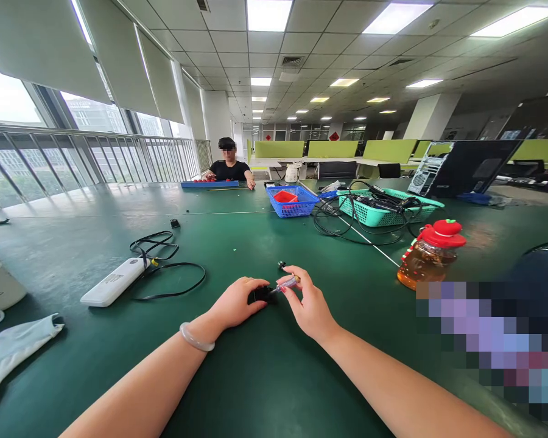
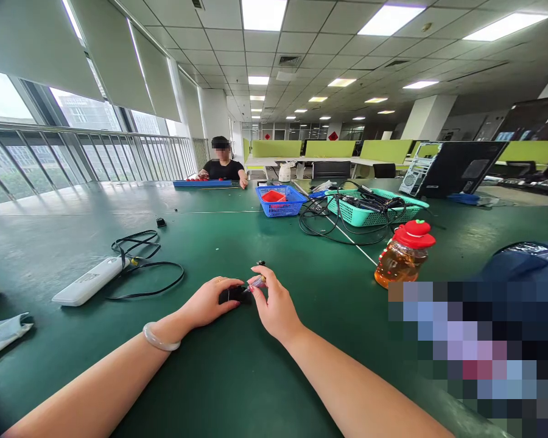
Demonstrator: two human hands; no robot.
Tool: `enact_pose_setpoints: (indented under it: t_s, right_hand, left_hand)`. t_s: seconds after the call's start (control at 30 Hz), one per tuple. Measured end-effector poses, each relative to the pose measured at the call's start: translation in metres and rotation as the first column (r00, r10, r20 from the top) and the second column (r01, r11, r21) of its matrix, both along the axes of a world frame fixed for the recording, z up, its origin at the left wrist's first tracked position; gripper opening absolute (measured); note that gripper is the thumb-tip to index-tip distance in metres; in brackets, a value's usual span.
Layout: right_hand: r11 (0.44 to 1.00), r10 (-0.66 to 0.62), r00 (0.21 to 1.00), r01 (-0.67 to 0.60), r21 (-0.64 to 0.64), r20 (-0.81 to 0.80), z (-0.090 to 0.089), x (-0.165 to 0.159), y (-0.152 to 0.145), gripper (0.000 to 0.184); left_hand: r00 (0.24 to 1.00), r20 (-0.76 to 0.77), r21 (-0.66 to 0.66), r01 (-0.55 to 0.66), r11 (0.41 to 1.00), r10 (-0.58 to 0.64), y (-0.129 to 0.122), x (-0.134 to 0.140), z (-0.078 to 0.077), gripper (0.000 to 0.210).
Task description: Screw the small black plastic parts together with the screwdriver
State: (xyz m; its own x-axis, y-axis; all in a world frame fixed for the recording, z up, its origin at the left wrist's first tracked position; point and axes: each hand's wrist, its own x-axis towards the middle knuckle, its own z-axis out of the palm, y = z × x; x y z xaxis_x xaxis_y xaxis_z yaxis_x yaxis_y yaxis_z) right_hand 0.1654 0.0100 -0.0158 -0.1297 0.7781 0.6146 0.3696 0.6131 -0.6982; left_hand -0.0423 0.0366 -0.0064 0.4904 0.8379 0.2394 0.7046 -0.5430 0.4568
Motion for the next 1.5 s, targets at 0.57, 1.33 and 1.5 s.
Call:
enact_pose_setpoints:
  t_s: [0.57,1.33,1.5]
  right_hand:
    - [0.901,-0.379,0.886,0.287,-0.324,-0.269,-0.013,0.04,0.052,0.022]
    - [0.931,-0.325,0.751,0.147,-0.335,-0.575,-0.011,0.031,0.047,0.032]
    - [0.938,-0.294,0.766,0.117,-0.326,-0.572,-0.011,0.029,0.044,0.034]
  left_hand:
    - [0.914,-0.165,0.173,-0.343,0.923,0.37,-0.003,-0.003,-0.005,0.038]
    - [0.992,-0.116,0.033,0.053,0.998,-0.049,-0.024,0.029,0.0,0.041]
    - [0.983,-0.068,-0.008,0.17,0.985,-0.17,-0.043,0.04,0.006,0.021]
